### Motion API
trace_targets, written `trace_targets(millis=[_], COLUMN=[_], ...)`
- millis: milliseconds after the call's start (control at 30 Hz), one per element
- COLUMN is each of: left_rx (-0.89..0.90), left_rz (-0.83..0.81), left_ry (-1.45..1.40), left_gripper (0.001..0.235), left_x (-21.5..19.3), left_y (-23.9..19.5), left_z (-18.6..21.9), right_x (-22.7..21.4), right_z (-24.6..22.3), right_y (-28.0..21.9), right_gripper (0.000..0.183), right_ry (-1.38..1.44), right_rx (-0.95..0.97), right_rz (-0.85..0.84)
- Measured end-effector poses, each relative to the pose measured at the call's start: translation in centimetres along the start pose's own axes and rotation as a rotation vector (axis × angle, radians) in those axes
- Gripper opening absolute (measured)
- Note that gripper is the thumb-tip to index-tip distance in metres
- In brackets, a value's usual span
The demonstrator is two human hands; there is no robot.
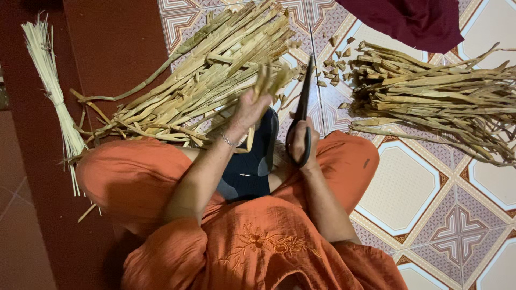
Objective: The person sits cross-legged on a tiled floor and uses scissors to cut dried plant stalks into shorter pieces. They repeatedly pick up stalks, align them, cut them, and place the cut pieces into a growing pile on the floor.
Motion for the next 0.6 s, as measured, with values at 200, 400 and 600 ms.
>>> trace_targets(millis=[200,400,600], left_rx=[0.351,0.158,0.178], left_rz=[0.267,0.189,0.184], left_ry=[0.272,0.706,0.861], left_gripper=[0.025,0.029,0.028], left_x=[-2.9,0.2,0.1], left_y=[3.4,7.5,7.0], left_z=[0.1,-6.1,-7.5], right_x=[-3.0,-3.4,-2.3], right_z=[3.6,4.2,3.5], right_y=[1.0,0.8,0.7], right_gripper=[0.067,0.074,0.071], right_ry=[0.234,0.240,0.283], right_rx=[0.137,0.162,0.233], right_rz=[0.201,0.208,0.155])
Point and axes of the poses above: each hand's wrist, its own y-axis towards the middle knuckle, its own x-axis out of the palm, z = x × y, the point moved 8 cm from there along y, towards the middle knuckle, and after that the axes turned 8 degrees about -x, right-handed, at the moved point
